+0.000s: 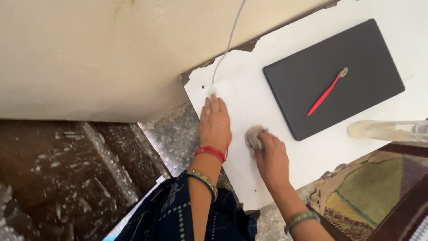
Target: The person cleans a white table surface using a cloth and a spray bottle. They wipe around a black laptop and a red toothbrush, moving the laptop to clean underneath it. The person sprays the surface with a cleaning solution and continues wiping the table.
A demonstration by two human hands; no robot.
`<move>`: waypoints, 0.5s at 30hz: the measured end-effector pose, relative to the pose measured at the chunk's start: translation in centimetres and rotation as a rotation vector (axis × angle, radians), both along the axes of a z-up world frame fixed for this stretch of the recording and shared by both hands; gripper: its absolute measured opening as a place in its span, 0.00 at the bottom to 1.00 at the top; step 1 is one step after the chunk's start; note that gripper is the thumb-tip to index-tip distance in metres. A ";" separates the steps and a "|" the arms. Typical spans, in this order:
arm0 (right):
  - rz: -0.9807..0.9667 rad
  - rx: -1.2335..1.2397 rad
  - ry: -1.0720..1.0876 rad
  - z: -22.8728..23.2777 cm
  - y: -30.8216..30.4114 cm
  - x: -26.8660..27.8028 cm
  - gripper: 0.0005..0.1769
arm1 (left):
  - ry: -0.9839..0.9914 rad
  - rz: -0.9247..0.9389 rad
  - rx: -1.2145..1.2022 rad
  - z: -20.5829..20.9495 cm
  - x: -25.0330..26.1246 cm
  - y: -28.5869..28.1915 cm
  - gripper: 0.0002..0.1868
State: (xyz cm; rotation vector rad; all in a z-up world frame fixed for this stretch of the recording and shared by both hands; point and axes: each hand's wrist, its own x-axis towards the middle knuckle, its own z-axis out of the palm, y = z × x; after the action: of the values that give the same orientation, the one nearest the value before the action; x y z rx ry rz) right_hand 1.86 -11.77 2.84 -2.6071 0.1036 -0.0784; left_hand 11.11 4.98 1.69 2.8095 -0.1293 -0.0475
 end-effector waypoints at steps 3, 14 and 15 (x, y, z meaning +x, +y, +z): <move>0.018 0.016 -0.080 -0.5 2.3 4.9 0.22 | 0.094 -0.116 0.008 -0.6 3.2 0.2 0.37; 0.040 -0.152 -0.145 -0.2 3.6 18.8 0.20 | 0.019 -0.104 0.089 -1.9 6.2 -2.9 0.34; 0.055 -0.171 -0.150 -0.2 3.6 18.7 0.20 | 0.024 -0.106 0.085 -1.9 6.2 -2.8 0.34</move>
State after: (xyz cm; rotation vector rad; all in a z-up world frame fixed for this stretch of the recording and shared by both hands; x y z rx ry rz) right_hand 20.57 -8.13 2.69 -2.7620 -0.0291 -0.2740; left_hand 17.33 2.19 -0.23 2.8832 -0.2773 -0.1139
